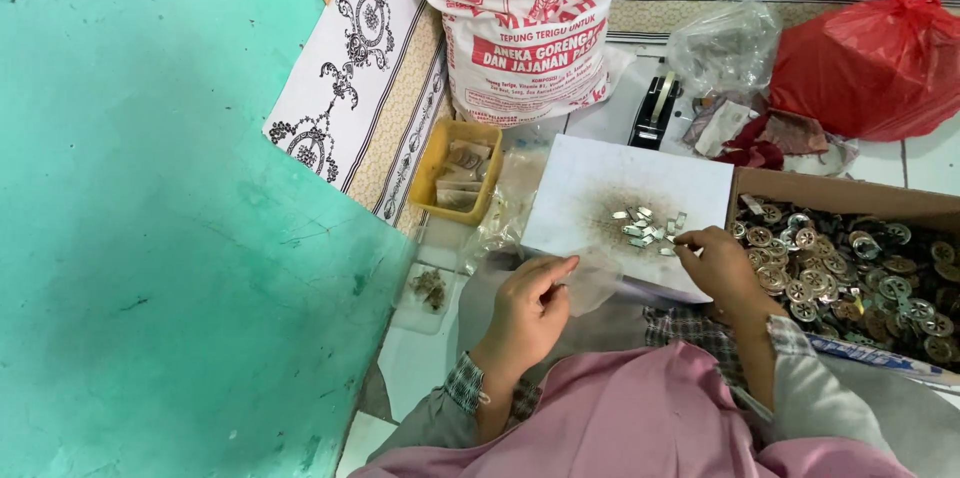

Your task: Sorting small metal components from a box and placing them into a plastic bag

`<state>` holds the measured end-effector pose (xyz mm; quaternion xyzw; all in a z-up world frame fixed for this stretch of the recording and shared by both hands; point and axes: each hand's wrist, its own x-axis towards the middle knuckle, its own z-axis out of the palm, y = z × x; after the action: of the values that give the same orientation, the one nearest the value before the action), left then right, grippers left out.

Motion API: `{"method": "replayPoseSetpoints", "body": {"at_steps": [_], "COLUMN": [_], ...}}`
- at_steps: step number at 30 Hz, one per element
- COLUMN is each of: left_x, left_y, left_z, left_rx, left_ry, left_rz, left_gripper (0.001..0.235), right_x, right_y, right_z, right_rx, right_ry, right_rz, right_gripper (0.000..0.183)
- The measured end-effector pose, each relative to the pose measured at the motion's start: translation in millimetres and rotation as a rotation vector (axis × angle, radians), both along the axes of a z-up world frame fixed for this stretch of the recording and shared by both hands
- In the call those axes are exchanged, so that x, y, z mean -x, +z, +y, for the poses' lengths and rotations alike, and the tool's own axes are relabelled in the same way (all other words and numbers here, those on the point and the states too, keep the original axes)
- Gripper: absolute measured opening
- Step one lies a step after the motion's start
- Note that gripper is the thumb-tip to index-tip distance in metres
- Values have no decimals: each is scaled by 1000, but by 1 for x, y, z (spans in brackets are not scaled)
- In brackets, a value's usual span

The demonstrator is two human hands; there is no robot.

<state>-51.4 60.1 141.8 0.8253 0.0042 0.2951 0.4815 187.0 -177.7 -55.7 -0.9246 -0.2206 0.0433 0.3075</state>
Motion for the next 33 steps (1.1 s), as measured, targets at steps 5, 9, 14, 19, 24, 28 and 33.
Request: {"method": "replayPoseSetpoints", "body": {"at_steps": [5, 9, 14, 19, 24, 28, 33], "left_x": [3, 6, 5, 3, 1, -1, -3], "left_y": [-11, -17, -10, -13, -19, -23, -24], "left_z": [-8, -9, -10, -11, -9, -10, -13], "left_rx": [-5, 34, 32, 40, 48, 61, 78], "left_ry": [-26, -43, -68, -111, -110, -119, -130], "left_rz": [17, 55, 47, 71, 79, 85, 111], "left_gripper": [40, 41, 40, 38, 38, 39, 38], "right_x": [1, 9, 13, 12, 2, -3, -11], "right_y": [-29, -15, -14, -3, -8, -20, -27], "right_z": [4, 12, 16, 18, 22, 20, 17], "right_rx": [178, 245, 147, 61, 108, 148, 176], "right_ry": [31, 70, -36, -70, -142, -164, -143], "right_rz": [-60, -155, -33, -12, 74, 83, 152], "right_gripper": [21, 21, 21, 20, 38, 30, 25]}}
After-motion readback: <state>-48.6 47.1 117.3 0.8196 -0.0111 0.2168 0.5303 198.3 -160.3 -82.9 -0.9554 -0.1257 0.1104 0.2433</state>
